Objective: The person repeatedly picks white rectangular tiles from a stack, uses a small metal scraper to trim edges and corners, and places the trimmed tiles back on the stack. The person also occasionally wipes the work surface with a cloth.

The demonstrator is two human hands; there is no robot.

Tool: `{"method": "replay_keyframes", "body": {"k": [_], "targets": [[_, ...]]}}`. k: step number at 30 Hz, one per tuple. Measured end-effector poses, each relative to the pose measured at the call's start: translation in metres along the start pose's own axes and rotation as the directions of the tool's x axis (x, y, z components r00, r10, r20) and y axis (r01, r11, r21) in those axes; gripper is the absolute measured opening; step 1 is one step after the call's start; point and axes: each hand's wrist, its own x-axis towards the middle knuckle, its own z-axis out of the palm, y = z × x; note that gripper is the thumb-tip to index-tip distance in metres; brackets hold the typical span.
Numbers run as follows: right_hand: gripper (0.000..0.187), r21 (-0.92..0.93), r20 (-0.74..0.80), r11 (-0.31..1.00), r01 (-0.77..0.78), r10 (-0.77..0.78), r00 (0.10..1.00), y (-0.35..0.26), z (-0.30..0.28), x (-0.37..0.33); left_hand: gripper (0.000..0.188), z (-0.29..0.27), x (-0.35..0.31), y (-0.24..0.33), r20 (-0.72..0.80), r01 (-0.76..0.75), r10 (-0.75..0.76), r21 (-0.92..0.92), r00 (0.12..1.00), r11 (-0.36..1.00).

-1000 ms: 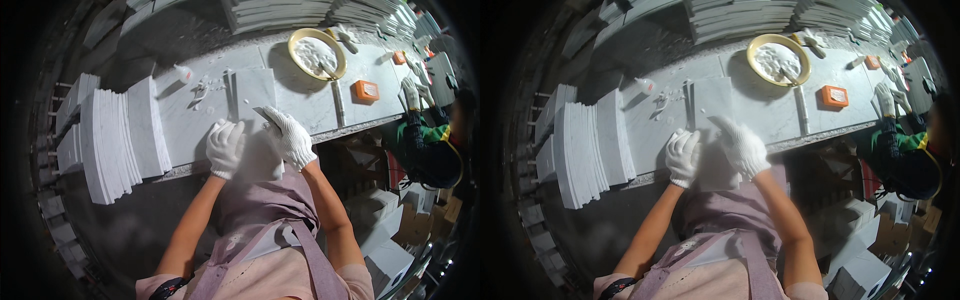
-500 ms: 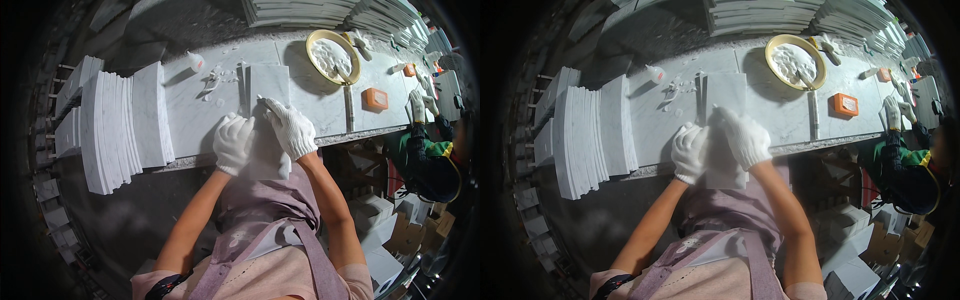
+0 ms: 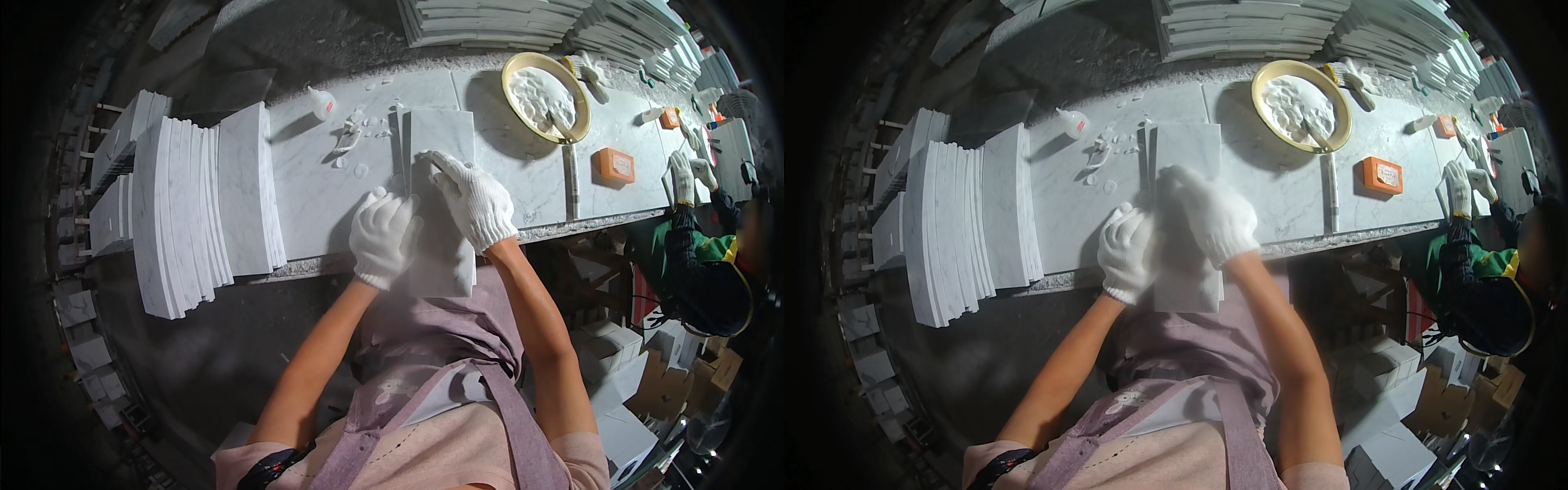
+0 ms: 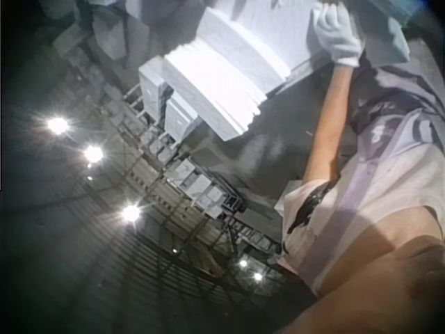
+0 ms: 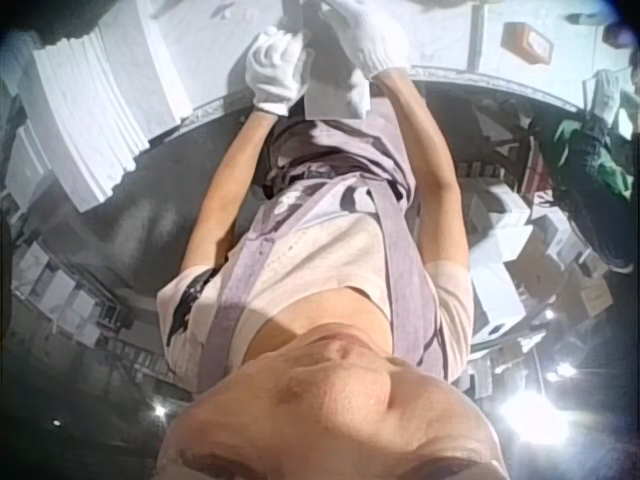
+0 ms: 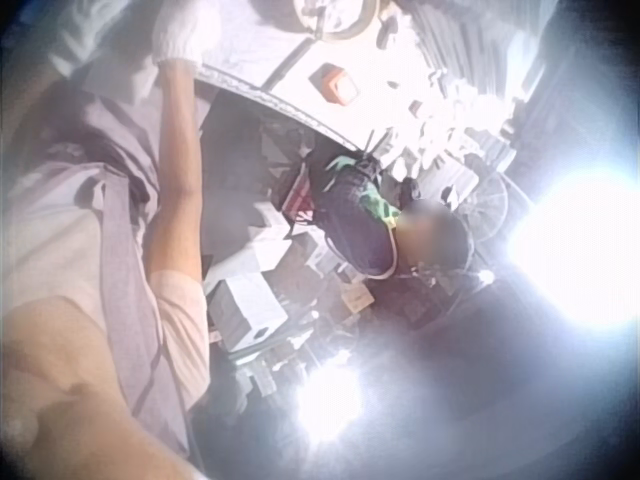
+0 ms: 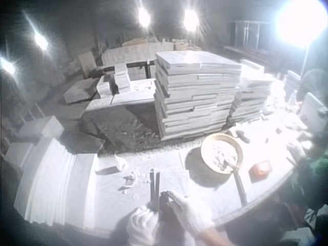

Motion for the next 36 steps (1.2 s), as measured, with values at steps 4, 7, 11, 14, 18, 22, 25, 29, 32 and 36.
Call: {"method": "replay_keyframes", "body": {"k": [4,7,11,14,18,22,25,29,32,36], "targets": [[0.044,-0.196,0.031,0.980,0.038,-0.033,0.999,-0.004,0.003,-0.011,0.034,0.001,0.000,-0.001,0.007,-0.004,0.004,-0.006,1.000,1.000],[0.045,-0.318,0.041,0.948,0.027,-0.014,0.999,-0.004,0.008,-0.021,0.034,0.001,0.000,-0.001,0.003,0.002,-0.002,-0.020,1.000,1.000],[0.043,-0.277,0.030,0.960,0.038,-0.031,0.999,0.001,0.007,-0.030,0.033,0.000,0.000,-0.001,0.023,0.001,-0.001,-0.001,1.000,1.000],[0.043,-0.084,0.010,0.996,-0.006,0.007,1.000,0.004,0.002,-0.026,0.035,0.000,-0.001,0.001,0.019,-0.003,0.002,0.024,1.000,1.000],[0.042,-0.045,-0.086,0.998,0.033,-0.036,0.996,0.001,0.004,-0.007,0.039,-0.001,-0.001,0.003,-0.004,-0.019,0.020,0.063,1.000,0.998],[0.030,-0.276,-0.055,0.958,0.082,-0.101,0.993,-0.006,0.009,-0.010,0.038,-0.002,0.000,0.003,0.002,-0.008,0.008,0.031,1.000,0.999],[0.031,-0.319,0.014,0.947,0.036,-0.033,0.999,-0.006,0.008,-0.027,0.036,-0.001,0.001,0.001,0.000,-0.015,0.015,-0.002,1.000,1.000],[0.037,-0.248,0.024,0.967,0.060,-0.056,0.998,-0.003,0.000,-0.034,0.033,-0.002,0.001,0.000,0.022,-0.010,0.010,-0.008,1.000,1.000],[0.039,-0.149,-0.005,0.989,-0.006,0.005,1.000,-0.005,-0.003,-0.027,0.035,-0.001,-0.002,0.001,0.010,-0.019,0.018,0.010,1.000,1.000],[0.033,-0.116,-0.091,0.992,0.040,-0.051,0.995,-0.012,0.002,-0.009,0.038,0.000,-0.005,0.002,0.034,0.016,-0.018,0.073,0.999,0.997]]}}
